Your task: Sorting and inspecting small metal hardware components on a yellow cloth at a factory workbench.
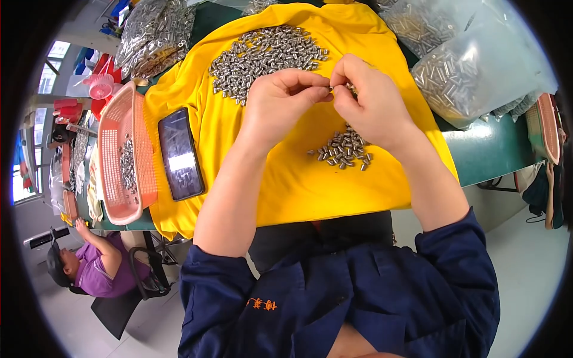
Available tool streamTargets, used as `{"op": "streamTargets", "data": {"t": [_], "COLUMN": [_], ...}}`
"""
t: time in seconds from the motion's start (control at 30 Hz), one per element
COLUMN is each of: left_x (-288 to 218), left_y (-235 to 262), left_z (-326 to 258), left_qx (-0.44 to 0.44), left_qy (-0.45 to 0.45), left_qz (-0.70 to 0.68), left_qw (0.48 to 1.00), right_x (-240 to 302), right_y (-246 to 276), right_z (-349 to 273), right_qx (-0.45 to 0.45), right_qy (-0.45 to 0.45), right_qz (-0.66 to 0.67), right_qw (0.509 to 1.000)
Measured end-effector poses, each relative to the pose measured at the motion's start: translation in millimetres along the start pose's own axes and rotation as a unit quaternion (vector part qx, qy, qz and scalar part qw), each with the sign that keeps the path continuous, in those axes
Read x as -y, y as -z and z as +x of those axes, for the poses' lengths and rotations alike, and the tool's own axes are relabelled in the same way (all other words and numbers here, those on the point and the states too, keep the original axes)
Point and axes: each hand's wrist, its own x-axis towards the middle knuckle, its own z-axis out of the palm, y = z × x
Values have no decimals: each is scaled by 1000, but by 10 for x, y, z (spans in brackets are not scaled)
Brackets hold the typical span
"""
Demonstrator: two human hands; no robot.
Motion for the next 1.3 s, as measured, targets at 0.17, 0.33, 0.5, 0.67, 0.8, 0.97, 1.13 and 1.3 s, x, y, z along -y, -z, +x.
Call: {"op": "streamTargets", "data": {"t": [0.17, 0.33, 0.5, 0.67, 0.8, 0.97, 1.13, 1.3], "left_x": [14, 49, 65, 100, 56, 53, 77, 77], "left_y": [-1, 135, 90, 97, 95, 72, 76, 78], "left_z": [-4, 27, 50, 38, 22, 6, 10, 10], "left_qx": [-21, -63, -40, -41, -3, 40, 59, 42], "left_qy": [-8, -46, -41, -103, -5, 31, 22, 9], "left_qz": [86, 282, 202, 118, -95, -226, -235, -162], "left_qw": [996, 956, 978, 987, 995, 973, 970, 986], "right_x": [-14, -29, -52, 11, -36, -62, -20, 22], "right_y": [-71, 4, 27, 40, 25, 34, 61, 51], "right_z": [-2, 24, 24, 25, 32, 37, 39, 12], "right_qx": [-10, -25, -9, 7, -9, 5, 18, 17], "right_qy": [-10, -32, -31, -63, -39, -66, -55, -29], "right_qz": [-44, -15, -6, 85, 96, 195, 193, 118], "right_qw": [999, 999, 999, 994, 995, 979, 980, 992]}}
